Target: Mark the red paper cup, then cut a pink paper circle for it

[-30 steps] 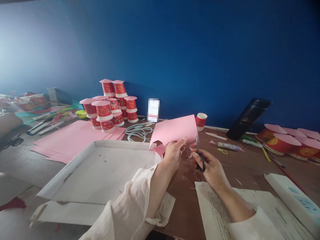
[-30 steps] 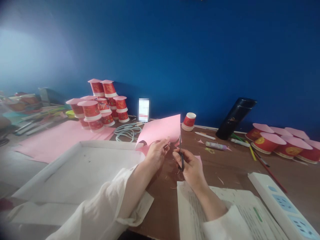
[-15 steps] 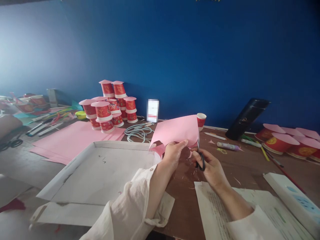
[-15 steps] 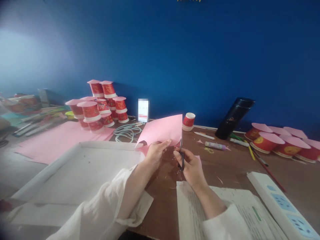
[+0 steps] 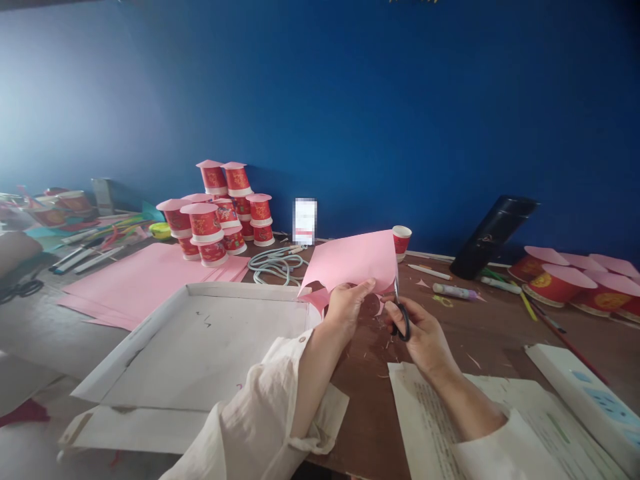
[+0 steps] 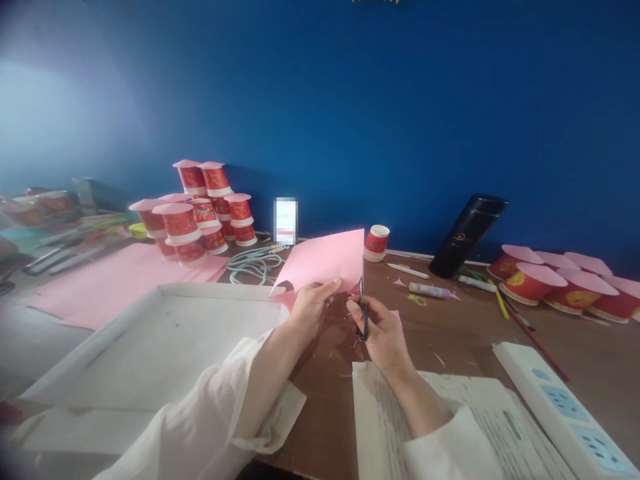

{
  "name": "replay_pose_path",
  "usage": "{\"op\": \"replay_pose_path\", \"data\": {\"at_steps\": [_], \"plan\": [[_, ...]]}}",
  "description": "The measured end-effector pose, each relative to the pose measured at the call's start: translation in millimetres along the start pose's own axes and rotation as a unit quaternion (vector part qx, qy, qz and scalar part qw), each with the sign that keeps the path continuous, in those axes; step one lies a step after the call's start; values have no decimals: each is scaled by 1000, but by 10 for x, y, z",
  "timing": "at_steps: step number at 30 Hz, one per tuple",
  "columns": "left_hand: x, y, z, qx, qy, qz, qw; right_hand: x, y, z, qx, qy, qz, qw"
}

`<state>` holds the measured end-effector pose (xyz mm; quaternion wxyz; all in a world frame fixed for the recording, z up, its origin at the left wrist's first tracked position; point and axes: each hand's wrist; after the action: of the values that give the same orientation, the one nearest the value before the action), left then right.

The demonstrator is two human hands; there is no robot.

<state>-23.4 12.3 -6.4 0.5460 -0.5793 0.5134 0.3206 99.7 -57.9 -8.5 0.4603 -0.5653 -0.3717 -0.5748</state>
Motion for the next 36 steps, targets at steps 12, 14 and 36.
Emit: {"op": "replay_pose_path", "data": {"at_steps": [12, 14, 36], "plan": [[-2, 31, 30, 0, -18, 20, 1000, -3, 23, -12, 2, 5, -13, 1000], [-10, 32, 30, 2, -23, 22, 999, -7, 26, -12, 2, 3, -10, 1000], [14, 56, 96, -21, -21, 41, 999, 13, 26, -20, 12, 4, -31, 999]]}}
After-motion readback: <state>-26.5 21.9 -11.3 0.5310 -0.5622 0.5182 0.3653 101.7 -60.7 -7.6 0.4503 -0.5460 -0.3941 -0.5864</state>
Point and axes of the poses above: each hand's wrist, its own z-axis towards the middle knuckle, its own y-axis out of the back of the hand, x = y × z, and after that the axes turned 14 degrees about z, right-handed
